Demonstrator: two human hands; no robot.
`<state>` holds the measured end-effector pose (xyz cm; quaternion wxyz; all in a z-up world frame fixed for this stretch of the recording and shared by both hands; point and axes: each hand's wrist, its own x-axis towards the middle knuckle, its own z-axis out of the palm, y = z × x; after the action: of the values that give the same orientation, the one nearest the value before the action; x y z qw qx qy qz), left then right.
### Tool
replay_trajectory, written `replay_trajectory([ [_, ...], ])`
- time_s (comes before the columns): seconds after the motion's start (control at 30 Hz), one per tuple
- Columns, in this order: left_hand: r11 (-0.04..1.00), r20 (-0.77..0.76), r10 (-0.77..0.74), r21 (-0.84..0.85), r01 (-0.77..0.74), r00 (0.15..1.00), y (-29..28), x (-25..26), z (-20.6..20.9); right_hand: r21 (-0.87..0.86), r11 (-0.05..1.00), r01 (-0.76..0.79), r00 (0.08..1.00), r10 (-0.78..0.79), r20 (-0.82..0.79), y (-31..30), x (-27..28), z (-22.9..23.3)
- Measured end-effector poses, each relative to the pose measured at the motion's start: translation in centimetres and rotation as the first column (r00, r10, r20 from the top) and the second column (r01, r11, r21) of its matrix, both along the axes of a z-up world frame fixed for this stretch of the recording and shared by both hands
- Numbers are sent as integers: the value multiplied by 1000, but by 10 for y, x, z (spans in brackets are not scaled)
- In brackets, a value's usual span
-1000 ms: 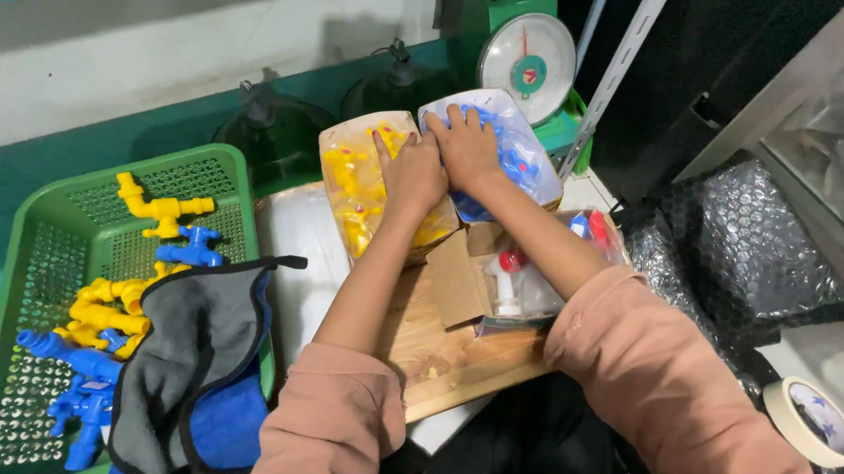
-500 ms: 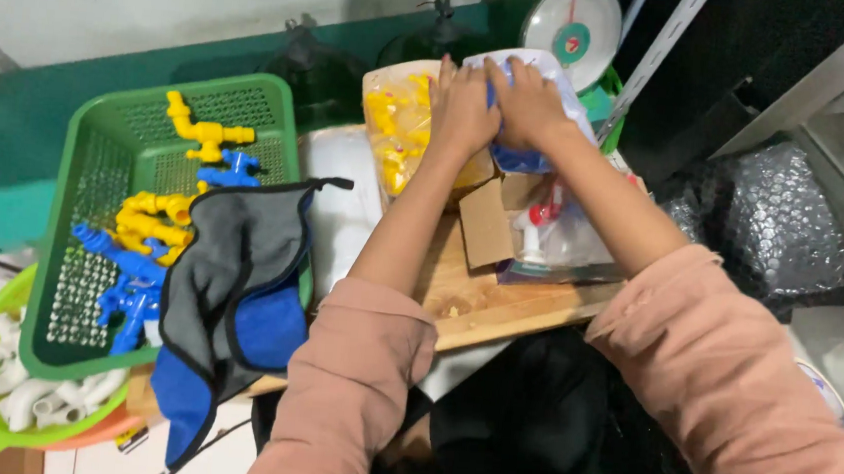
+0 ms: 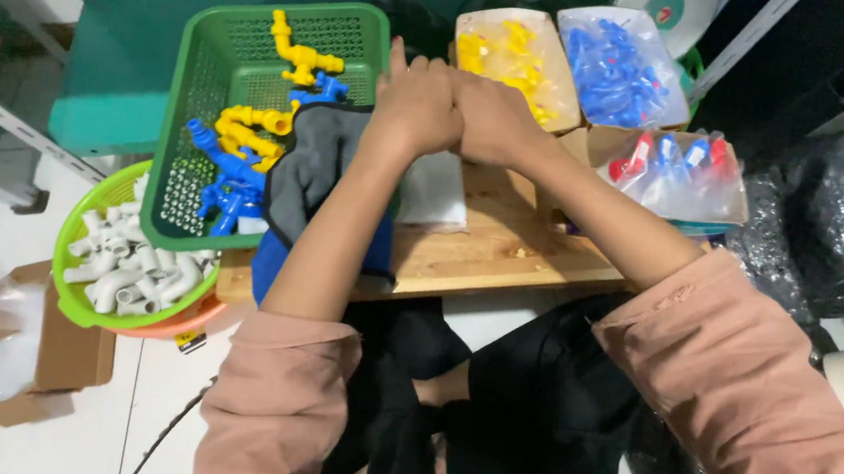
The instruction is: The person places blue and yellow plastic faucets into clear plastic bags by hand and then puts the bagged faucets into a cardboard box.
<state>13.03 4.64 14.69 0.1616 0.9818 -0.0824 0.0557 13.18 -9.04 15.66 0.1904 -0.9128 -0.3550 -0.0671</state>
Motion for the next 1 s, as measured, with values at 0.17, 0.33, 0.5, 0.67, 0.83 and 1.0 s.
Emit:
replay_trajectory([
  [0.17, 962, 152, -168, -191, 196, 974, 66, -44, -11, -187, 981, 60, 998, -59, 14, 44, -22, -26],
  [0.33, 858, 484, -111, -394, 329, 868, 131, -66, -17, -144, 986, 80, 996, -72, 60, 68, -42, -23],
  [0.5, 912, -23, 369, -184, -367, 929, 201, -48, -81, -84, 989, 121, 983, -131, -126, 77, -70, 13],
  [0.67, 918, -126, 339, -172, -357, 932, 212, -48, -122, -208, 974, 89, 986, -116, -120, 84, -61, -2],
  [0.83, 919, -395, 373, 29, -394, 840, 191, -69, -86, -235, 965, 117, 990, -133, -50, 86, -50, -22],
  [1.0, 917, -414, 364, 2, -399, 834, 181, -83, -67, -144, 983, 118, 986, -133, -100, 84, -53, -27],
])
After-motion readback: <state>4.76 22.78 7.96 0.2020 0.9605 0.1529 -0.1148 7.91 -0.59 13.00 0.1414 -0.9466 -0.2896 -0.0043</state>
